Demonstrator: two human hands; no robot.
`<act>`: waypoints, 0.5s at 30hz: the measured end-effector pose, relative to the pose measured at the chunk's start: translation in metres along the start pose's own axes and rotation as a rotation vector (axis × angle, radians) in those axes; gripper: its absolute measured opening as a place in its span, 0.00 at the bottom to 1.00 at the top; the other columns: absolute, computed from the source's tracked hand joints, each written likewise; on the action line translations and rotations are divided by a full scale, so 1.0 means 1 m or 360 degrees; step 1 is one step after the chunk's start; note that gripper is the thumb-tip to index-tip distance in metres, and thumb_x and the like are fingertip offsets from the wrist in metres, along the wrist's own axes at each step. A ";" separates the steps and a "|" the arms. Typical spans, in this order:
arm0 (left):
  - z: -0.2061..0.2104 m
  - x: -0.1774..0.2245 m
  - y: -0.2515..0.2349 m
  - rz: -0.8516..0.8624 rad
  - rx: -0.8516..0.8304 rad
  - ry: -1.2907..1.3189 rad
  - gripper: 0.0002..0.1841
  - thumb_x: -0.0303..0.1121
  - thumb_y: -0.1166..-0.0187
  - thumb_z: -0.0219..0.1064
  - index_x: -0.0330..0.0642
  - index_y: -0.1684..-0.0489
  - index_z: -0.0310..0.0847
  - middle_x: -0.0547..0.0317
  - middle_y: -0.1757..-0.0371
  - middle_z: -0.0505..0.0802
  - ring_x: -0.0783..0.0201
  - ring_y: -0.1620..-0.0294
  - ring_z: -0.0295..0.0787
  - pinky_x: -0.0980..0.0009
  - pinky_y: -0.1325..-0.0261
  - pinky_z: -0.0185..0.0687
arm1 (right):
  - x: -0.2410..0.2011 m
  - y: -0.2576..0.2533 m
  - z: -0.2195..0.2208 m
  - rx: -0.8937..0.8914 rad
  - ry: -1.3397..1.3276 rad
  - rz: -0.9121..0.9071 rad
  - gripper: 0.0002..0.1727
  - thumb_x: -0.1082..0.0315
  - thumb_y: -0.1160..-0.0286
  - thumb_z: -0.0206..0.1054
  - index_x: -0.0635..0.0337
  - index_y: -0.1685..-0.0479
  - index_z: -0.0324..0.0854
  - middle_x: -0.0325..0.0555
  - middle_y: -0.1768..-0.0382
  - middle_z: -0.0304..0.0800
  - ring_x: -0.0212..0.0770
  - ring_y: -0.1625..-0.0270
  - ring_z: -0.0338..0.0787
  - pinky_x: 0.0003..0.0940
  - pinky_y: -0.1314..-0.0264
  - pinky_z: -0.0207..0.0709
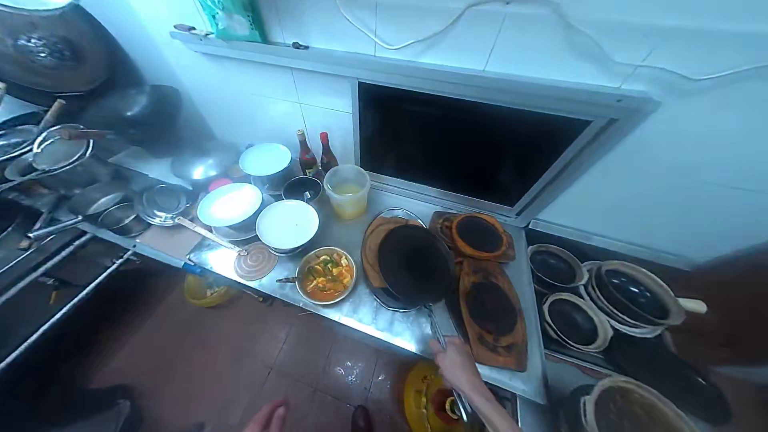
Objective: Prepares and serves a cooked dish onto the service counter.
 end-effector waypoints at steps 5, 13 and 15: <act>-0.052 0.001 -0.092 0.0044 0.0156 -0.0022 0.20 0.44 0.10 0.57 0.44 0.34 0.87 0.53 0.45 0.97 0.56 0.45 0.96 0.45 0.37 0.87 | -0.055 -0.052 0.013 0.0022 0.0250 0.0039 0.21 0.51 0.15 0.59 0.61 0.55 0.87 0.56 0.56 0.90 0.54 0.50 0.91 0.53 0.45 0.83; -0.060 0.019 -0.205 -0.0042 0.0317 0.0012 0.20 0.45 0.11 0.59 0.42 0.33 0.86 0.49 0.46 0.96 0.54 0.47 0.96 0.45 0.40 0.88 | -0.071 -0.076 0.025 0.0009 0.0330 0.0100 0.21 0.52 0.14 0.58 0.60 0.57 0.89 0.58 0.54 0.92 0.58 0.44 0.90 0.57 0.40 0.80; -0.058 0.022 -0.223 -0.0067 0.0304 0.0077 0.22 0.46 0.12 0.60 0.41 0.32 0.85 0.50 0.46 0.96 0.56 0.48 0.96 0.48 0.42 0.90 | -0.069 -0.078 0.027 0.0013 0.0330 0.0133 0.21 0.51 0.14 0.58 0.60 0.56 0.89 0.57 0.55 0.92 0.58 0.44 0.90 0.57 0.40 0.80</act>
Point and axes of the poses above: each hand's wrist, its own y-axis away from the middle knuckle, its own z-axis out of the palm, x = y × z, the point moved 7 cm from there along -y, towards the middle knuckle
